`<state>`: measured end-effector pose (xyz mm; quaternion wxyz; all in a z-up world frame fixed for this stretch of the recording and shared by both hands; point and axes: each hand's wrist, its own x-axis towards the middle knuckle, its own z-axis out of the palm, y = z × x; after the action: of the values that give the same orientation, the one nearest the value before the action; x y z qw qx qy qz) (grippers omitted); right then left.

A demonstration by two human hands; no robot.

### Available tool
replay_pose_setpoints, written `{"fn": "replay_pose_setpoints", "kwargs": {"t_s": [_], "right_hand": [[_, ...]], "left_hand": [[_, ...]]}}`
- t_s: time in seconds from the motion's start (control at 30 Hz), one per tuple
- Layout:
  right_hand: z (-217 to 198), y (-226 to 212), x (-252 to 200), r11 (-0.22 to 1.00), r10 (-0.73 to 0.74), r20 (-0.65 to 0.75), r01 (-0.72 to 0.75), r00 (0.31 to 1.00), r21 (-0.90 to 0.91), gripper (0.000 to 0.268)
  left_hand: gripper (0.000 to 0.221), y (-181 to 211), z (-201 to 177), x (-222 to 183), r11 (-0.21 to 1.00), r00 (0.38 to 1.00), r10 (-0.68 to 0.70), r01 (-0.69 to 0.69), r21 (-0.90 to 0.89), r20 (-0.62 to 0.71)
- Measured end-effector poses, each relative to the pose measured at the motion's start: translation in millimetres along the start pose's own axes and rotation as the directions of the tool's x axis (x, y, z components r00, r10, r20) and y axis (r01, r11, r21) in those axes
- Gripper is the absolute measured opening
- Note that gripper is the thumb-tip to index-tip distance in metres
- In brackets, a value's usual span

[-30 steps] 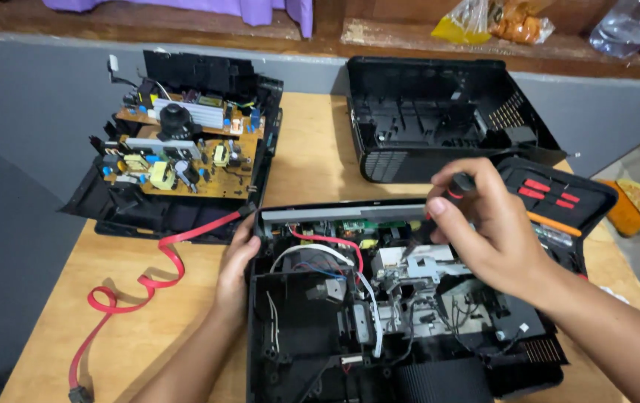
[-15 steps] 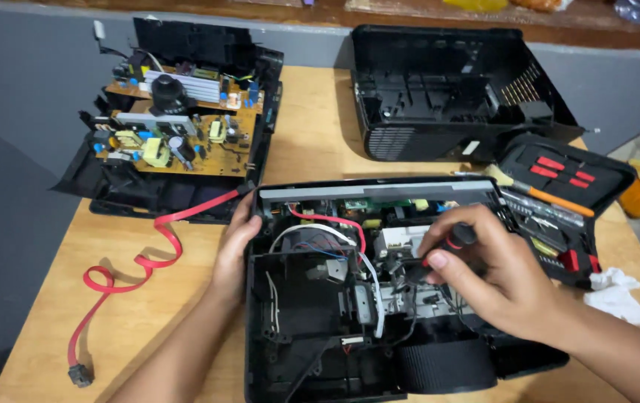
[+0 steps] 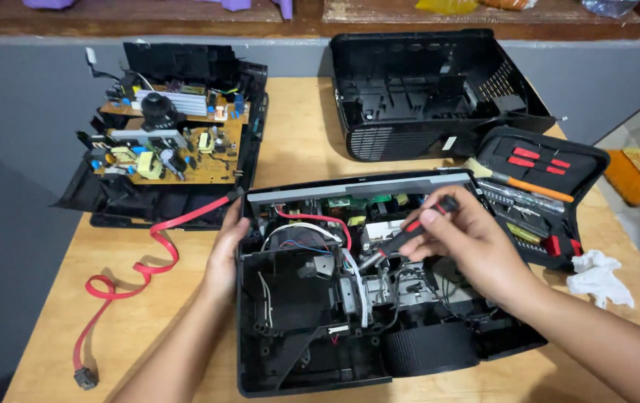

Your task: Repairing and cleaning the internal components of a disassembled projector using a brush and screwdriver

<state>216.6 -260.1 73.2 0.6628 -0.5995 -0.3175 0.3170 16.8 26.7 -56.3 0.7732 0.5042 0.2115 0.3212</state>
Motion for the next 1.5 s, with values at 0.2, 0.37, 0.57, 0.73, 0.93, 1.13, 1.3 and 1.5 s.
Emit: {"fn": "replay_pose_setpoints", "kwargs": {"t_s": [0.2,0.37,0.57,0.73,0.93,1.13,1.3,1.5], "right_hand": [[6,-11,-14,0.982,0.143,0.049,-0.148,0.989,0.119,0.009],[14,-23,-24,0.979,0.177,0.083,-0.184,0.981,0.083,0.011],[19,-35,-53,0.989,-0.123,0.18,0.135,0.976,-0.056,0.014],[17,-35,-65,0.972,-0.148,0.262,0.189,0.954,-0.14,0.017],[7,-48,-60,0.801,-0.3,0.215,0.368,0.929,-0.472,0.016],[2,-41,-62,0.557,-0.343,0.55,0.636,0.762,-0.534,0.02],[8,-38,-61,0.511,-0.4,0.6,0.713,0.692,-0.481,0.02],[10,-33,-56,0.51,-0.369,0.629,0.715,0.684,-0.478,0.021]], "left_hand": [[0.082,58,34,-29,0.915,0.985,-0.128,0.163,0.37,-0.117],[0.071,122,76,-97,0.522,0.966,0.126,-0.256,0.814,0.223],[0.044,145,126,-125,0.118,0.612,0.098,-0.791,0.601,0.785],[0.027,134,117,-94,0.098,0.523,-0.039,-0.846,0.524,0.851],[0.019,135,96,-73,0.397,0.465,-0.199,-0.766,0.505,0.862],[0.022,123,71,-76,0.423,0.494,-0.017,-0.784,0.454,0.87],[0.026,123,66,-77,0.349,0.452,0.079,-0.847,0.4,0.888],[0.026,123,65,-78,0.326,0.5,0.004,-0.82,0.471,0.866]]}}
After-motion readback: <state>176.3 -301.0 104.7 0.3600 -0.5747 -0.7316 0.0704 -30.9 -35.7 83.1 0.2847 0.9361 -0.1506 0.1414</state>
